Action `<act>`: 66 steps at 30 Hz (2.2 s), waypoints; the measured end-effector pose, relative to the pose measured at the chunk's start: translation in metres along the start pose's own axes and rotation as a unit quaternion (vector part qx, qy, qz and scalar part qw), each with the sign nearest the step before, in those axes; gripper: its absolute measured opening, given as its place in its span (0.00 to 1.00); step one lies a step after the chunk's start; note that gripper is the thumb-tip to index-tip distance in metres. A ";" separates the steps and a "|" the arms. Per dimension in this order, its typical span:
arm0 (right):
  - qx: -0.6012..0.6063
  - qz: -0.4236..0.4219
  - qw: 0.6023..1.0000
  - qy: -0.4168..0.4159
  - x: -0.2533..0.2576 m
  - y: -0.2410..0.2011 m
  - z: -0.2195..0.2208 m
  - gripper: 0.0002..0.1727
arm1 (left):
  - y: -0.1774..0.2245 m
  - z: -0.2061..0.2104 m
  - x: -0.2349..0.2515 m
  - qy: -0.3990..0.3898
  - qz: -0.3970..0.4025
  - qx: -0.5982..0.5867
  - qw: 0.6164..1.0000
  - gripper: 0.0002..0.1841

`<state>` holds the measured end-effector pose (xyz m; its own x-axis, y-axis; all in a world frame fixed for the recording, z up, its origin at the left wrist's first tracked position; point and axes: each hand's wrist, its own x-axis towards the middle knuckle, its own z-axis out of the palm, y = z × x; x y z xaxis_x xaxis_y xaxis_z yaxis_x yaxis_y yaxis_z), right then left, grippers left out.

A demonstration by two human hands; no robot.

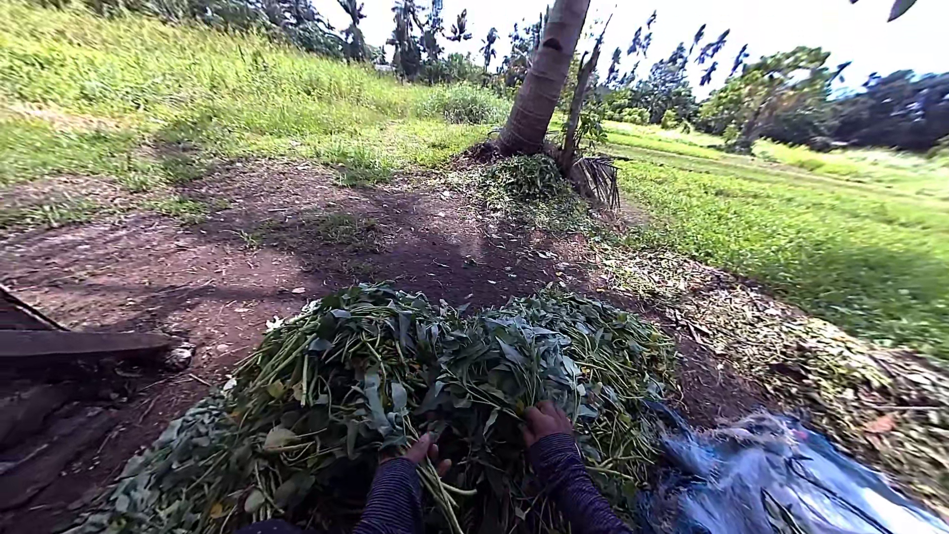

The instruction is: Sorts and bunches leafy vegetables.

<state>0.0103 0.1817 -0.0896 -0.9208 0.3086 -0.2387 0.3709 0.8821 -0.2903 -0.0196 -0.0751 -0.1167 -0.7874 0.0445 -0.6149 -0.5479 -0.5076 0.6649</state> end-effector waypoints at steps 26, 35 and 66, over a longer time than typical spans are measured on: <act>0.430 -0.094 0.854 -0.278 -0.078 -0.020 0.055 0.18 | 0.010 0.038 -0.032 -0.084 0.042 0.407 0.909 0.29; 0.686 0.113 0.708 -0.121 -0.083 -0.060 0.066 0.15 | 0.004 0.026 -0.044 -0.106 0.096 0.347 0.927 0.43; 0.155 -0.321 0.933 -0.050 -0.132 -0.066 0.069 0.12 | 0.031 0.020 -0.029 0.064 0.090 0.124 0.986 0.35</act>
<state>0.1161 0.0582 -0.1026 -0.9551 -0.2963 -0.0036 -0.2222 0.7241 -0.6529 -0.0188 -0.0750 -0.0698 -0.8449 -0.1454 -0.5149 -0.4664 -0.2714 0.8419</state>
